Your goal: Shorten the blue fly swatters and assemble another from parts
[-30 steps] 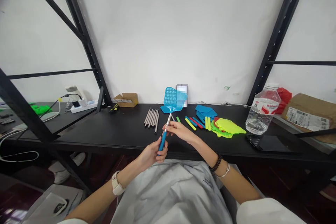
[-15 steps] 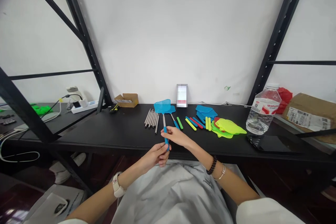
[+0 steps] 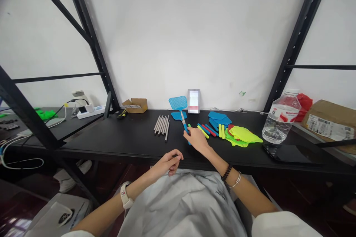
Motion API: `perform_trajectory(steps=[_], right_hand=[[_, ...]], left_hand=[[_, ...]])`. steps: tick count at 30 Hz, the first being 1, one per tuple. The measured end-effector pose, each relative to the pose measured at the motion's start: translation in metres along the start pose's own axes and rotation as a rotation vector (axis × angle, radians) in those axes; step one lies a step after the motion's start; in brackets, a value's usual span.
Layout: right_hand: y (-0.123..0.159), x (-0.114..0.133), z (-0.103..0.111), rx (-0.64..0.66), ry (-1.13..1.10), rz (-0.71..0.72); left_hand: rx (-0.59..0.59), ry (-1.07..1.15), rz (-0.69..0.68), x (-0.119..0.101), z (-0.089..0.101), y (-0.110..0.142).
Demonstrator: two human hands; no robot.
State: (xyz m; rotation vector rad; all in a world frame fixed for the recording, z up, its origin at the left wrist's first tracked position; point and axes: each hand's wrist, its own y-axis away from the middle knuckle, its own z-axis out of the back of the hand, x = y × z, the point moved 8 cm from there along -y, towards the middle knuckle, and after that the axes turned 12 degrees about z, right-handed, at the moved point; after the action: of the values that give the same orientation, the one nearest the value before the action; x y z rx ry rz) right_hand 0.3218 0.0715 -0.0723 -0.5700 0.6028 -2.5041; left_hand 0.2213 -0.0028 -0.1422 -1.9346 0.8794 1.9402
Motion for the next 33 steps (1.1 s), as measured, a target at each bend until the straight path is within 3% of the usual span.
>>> perform_trajectory(steps=[4, 12, 25, 33], right_hand=[[-0.003, -0.013, 0.003, 0.063, 0.150, -0.016], [-0.001, -0.015, -0.010, 0.143, 0.180, -0.035], [0.002, -0.024, -0.008, 0.127, 0.195, -0.123], [0.003, -0.027, -0.011, 0.143, 0.166, -0.103]], left_hand=[[-0.018, -0.055, -0.011, 0.000, 0.000, 0.001], [-0.007, -0.121, -0.018, 0.000, -0.002, 0.002], [0.016, -0.150, -0.026, 0.003, -0.001, 0.000], [0.035, -0.136, -0.019, 0.004, -0.002, 0.001]])
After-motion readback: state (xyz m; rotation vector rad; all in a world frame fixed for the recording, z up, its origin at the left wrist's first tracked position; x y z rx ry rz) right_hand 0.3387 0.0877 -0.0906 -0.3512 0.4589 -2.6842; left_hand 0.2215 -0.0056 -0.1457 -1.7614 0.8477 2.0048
